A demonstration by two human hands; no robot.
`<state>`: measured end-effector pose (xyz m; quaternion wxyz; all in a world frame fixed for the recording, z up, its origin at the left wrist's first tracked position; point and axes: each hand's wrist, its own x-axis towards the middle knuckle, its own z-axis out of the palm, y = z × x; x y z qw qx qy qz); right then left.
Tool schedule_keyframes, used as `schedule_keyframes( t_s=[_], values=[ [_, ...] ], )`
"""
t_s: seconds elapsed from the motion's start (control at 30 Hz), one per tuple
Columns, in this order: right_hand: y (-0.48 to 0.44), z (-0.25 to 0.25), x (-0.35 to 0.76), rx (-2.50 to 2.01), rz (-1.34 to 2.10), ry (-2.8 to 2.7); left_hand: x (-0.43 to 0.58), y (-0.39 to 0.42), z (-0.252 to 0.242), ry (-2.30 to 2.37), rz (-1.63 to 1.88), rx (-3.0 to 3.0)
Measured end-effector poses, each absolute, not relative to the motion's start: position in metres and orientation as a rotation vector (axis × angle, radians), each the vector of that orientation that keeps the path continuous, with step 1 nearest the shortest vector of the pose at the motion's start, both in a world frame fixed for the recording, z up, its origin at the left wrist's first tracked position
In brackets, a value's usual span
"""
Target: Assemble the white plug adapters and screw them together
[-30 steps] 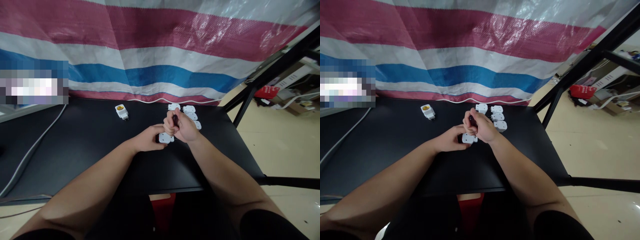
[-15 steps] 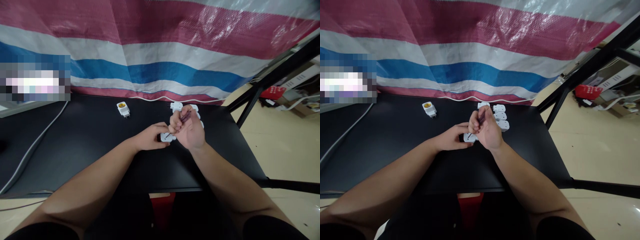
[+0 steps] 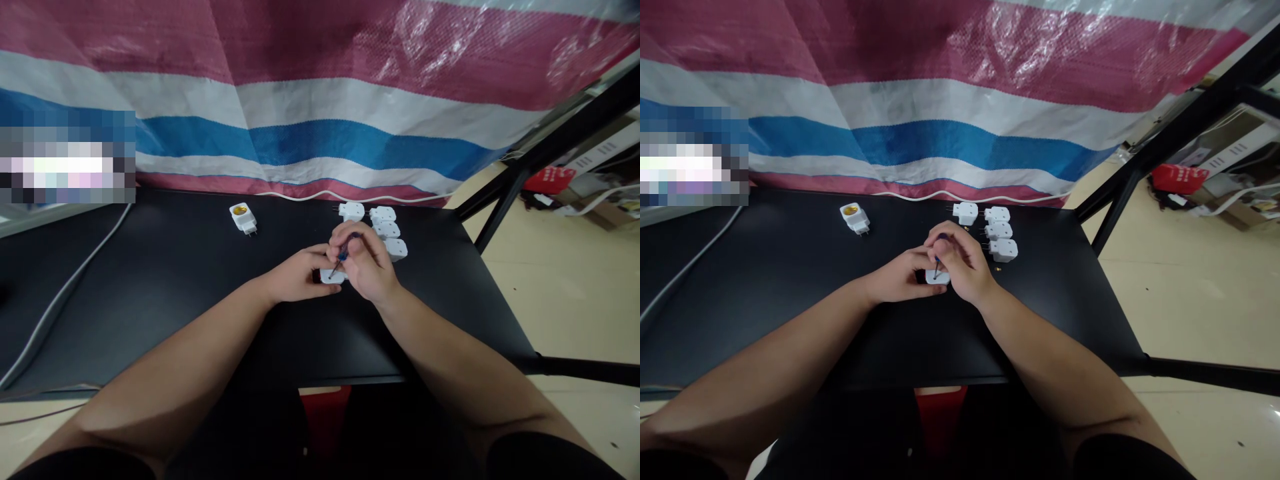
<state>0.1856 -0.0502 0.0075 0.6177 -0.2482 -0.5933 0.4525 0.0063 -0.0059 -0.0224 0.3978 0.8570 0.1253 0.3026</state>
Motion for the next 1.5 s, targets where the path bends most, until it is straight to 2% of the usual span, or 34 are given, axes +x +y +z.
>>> schedule_keyframes(
  t_s=[0.1,0.2,0.47,0.77,1.07,1.23,1.4,1.5],
  values=[
    [-0.054,0.004,0.193,-0.725,0.632,-1.487,0.006,-0.007,-0.022,0.337,0.730,2.156],
    [-0.059,0.003,0.196,-0.849,0.477,-1.479,0.006,-0.007,-0.022,0.359,0.731,2.138],
    [-0.063,0.004,0.192,-0.798,0.660,-1.452,0.007,-0.006,-0.026,0.316,0.734,2.147],
    [-0.064,0.011,0.183,-0.408,1.196,-1.397,0.008,-0.009,-0.023,0.301,0.798,2.066],
    [-0.058,0.023,0.185,-0.456,1.494,-1.170,0.009,-0.009,-0.022,0.304,0.825,2.128],
    [-0.066,0.024,0.180,-0.437,1.517,-1.133,0.009,-0.010,-0.020,0.285,0.794,2.115],
    [-0.063,0.021,0.177,-0.296,1.418,-1.220,0.008,-0.009,-0.022,0.298,0.788,2.125],
    [-0.061,0.018,0.177,-0.359,1.374,-1.246,0.008,-0.009,-0.023,0.332,0.778,2.129]
  ],
)
